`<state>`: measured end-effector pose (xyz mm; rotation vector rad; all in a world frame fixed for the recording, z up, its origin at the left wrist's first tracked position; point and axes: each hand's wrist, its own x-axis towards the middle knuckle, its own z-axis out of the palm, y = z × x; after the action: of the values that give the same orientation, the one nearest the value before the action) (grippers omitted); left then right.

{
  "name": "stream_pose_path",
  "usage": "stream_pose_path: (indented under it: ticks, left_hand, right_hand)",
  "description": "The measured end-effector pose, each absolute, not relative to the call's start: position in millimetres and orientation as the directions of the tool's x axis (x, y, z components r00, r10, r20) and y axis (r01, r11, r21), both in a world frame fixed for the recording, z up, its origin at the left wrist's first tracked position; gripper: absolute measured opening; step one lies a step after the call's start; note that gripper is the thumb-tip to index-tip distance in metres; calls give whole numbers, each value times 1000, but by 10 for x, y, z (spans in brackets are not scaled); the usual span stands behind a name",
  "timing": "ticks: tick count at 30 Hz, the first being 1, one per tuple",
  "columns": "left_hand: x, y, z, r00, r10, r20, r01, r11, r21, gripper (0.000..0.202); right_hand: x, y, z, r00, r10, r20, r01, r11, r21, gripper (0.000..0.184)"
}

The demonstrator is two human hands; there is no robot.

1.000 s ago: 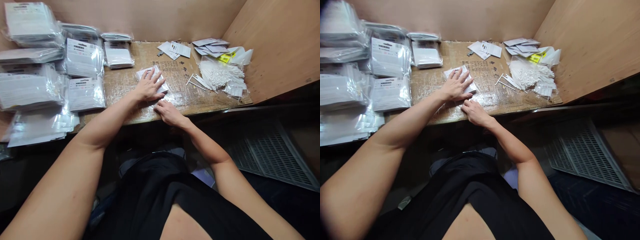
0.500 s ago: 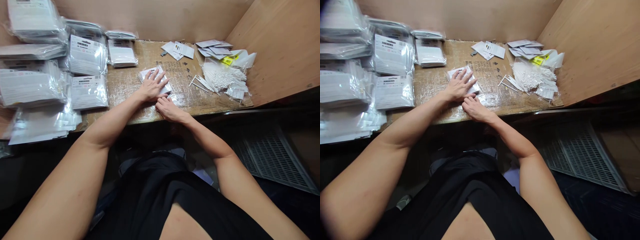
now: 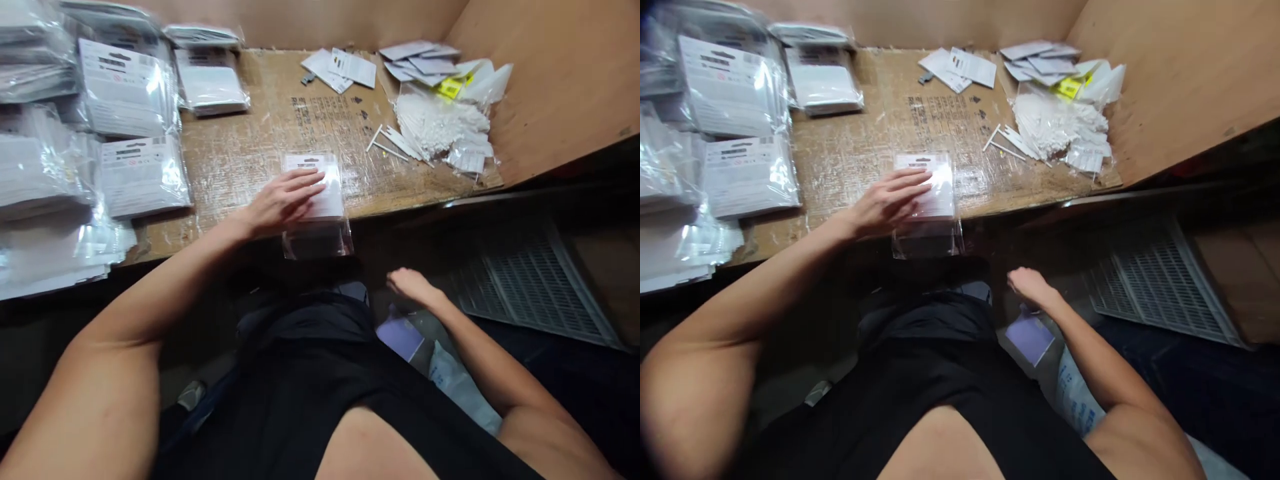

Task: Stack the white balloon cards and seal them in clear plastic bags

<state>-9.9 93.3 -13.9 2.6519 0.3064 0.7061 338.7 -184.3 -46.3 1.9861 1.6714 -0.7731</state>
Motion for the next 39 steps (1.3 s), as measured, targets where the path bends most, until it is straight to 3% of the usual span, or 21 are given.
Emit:
stream_pose_path:
  ticks: [3, 5, 6, 8, 11, 13, 15, 18, 21, 23, 26, 29, 32, 35, 37, 39]
  left_hand:
    - [-502, 661, -142, 865, 300, 402, 151, -920, 362, 70]
    - [-682, 489, -187, 904, 309, 296, 225, -932, 285, 79]
    - [-724, 416, -229, 910, 318, 267, 254, -935, 247, 78]
    - [-716, 318, -340, 900, 334, 280, 285, -937, 200, 69]
    - [-591, 282, -484, 857, 325, 400, 260, -943, 209, 46]
    - [-504, 282, -511, 797, 366, 481, 265, -927, 267, 31]
    - [-424, 270, -486, 687, 489, 538, 318, -867, 383, 26]
    - [-291, 250, -409, 431, 735, 524, 436, -678, 592, 45]
    - [-148, 288, -353, 251, 867, 431, 545, -494, 677, 58]
    - [-75, 344, -335, 211, 907, 365, 605, -414, 681, 59]
    - [-9, 419, -313, 184, 950, 252, 675, -308, 670, 58]
    - [22, 448, -267, 161, 970, 183, 722, -242, 648, 57]
    - [27, 438, -215, 139, 981, 135, 692, -194, 696, 57]
    - [5, 398, -190, 106, 993, 59, 574, -110, 812, 55]
    - [-9, 349, -185, 88, 995, -42, 417, 2, 909, 53]
    - [-5, 293, -174, 96, 983, -159, 154, 143, 978, 51]
  right_hand:
    - [3400, -1479, -347, -79, 975, -210, 996, 66, -67, 37]
    - [3308, -1183, -303, -287, 951, 113, 953, 296, -68, 45]
    - [3242, -1037, -305, -373, 905, 203, 915, 395, -79, 48]
    - [3100, -776, -356, -502, 812, 299, 823, 554, -123, 49]
    - [2936, -514, -478, -592, 710, 382, 692, 691, -211, 35]
    - [2866, -445, -521, -573, 696, 434, 647, 708, -281, 26]
    - [2790, -436, -502, -455, 755, 473, 659, 643, -391, 28]
    - [2605, -438, -377, -134, 893, 430, 684, 397, -611, 43]
    - [2367, -363, -214, 166, 945, 281, 687, 94, -721, 50]
    - [2229, -272, -129, 304, 932, 196, 729, -96, -677, 47]
    - [2096, -137, -69, 394, 911, 122, 811, -282, -512, 41]
    - [2042, -61, -69, 379, 923, 67, 858, -324, -398, 41]
    - [2060, -42, -82, 362, 928, 94, 864, -296, -407, 44]
    - [2145, -38, -76, 387, 908, 160, 824, -263, -502, 52]
    - [2201, -37, -62, 389, 917, 86, 746, -259, -613, 61]
    - [2211, -44, -51, 314, 948, -59, 586, -242, -773, 68]
